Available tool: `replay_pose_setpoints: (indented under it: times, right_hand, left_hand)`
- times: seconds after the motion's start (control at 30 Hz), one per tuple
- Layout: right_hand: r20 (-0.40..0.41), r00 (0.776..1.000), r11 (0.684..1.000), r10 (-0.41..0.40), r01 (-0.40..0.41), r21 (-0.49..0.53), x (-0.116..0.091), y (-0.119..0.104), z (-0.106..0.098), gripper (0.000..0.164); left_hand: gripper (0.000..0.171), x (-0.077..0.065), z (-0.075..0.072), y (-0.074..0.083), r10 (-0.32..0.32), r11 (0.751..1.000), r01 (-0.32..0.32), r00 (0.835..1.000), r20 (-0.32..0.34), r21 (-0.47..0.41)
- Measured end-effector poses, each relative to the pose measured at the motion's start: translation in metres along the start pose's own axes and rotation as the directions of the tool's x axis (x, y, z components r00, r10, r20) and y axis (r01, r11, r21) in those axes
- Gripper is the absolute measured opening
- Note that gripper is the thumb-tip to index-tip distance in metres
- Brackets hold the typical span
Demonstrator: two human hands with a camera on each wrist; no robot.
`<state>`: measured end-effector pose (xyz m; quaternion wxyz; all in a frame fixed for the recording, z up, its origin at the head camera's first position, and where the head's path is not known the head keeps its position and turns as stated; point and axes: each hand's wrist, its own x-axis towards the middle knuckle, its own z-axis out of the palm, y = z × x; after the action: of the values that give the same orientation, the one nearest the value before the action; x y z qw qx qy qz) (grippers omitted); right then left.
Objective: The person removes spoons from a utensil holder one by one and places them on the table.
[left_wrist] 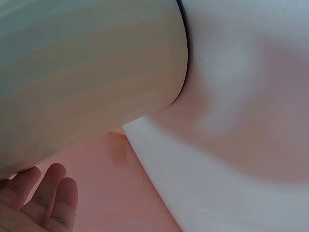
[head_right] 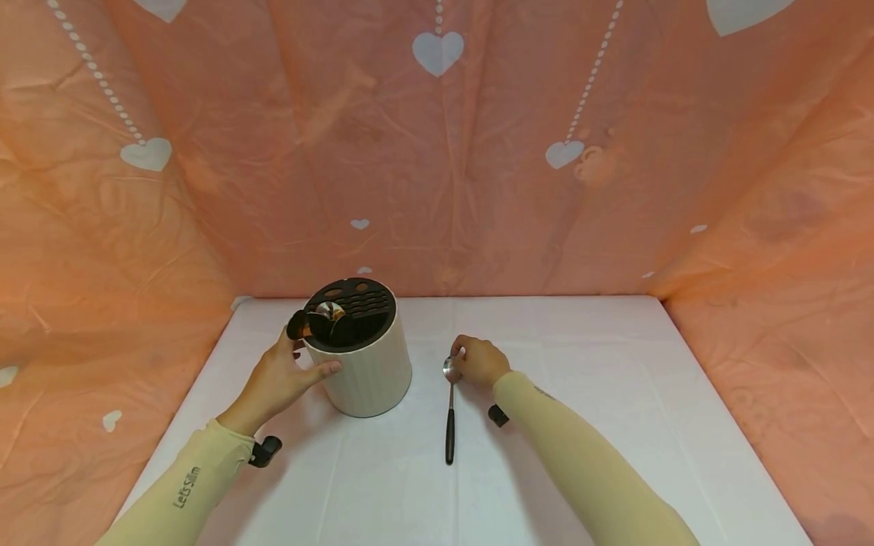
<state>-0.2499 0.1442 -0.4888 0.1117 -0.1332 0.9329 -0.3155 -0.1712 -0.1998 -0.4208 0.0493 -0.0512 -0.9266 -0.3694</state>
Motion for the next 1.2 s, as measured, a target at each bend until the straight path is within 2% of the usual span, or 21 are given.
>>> replay_pose_setpoints:
  times: [0.23,0.5,0.9,1.2]
  right_hand:
    - [0.010,1.000,0.997,-0.020,0.020,-0.072,0.000,-0.001,0.000,0.010]
    - [-0.020,0.997,0.984,-0.070,0.065,-0.168,0.000,0.002,0.002,0.008]
    - [-0.042,0.993,0.971,-0.114,0.102,-0.218,-0.001,0.008,0.000,0.012]
    - [-0.065,0.993,0.964,-0.102,0.082,-0.252,-0.005,0.006,-0.013,0.020]
  left_hand:
    - [0.112,0.000,0.001,-0.001,0.007,1.000,-0.007,1.000,-0.007,0.005]
    - [0.112,0.001,0.000,-0.001,0.004,1.000,-0.004,1.000,-0.003,0.005]
    - [0.112,0.002,0.001,-0.002,0.007,1.000,-0.007,1.000,-0.010,-0.005]
    - [0.112,0.002,0.000,-0.002,0.003,1.000,-0.003,1.000,-0.006,-0.011]
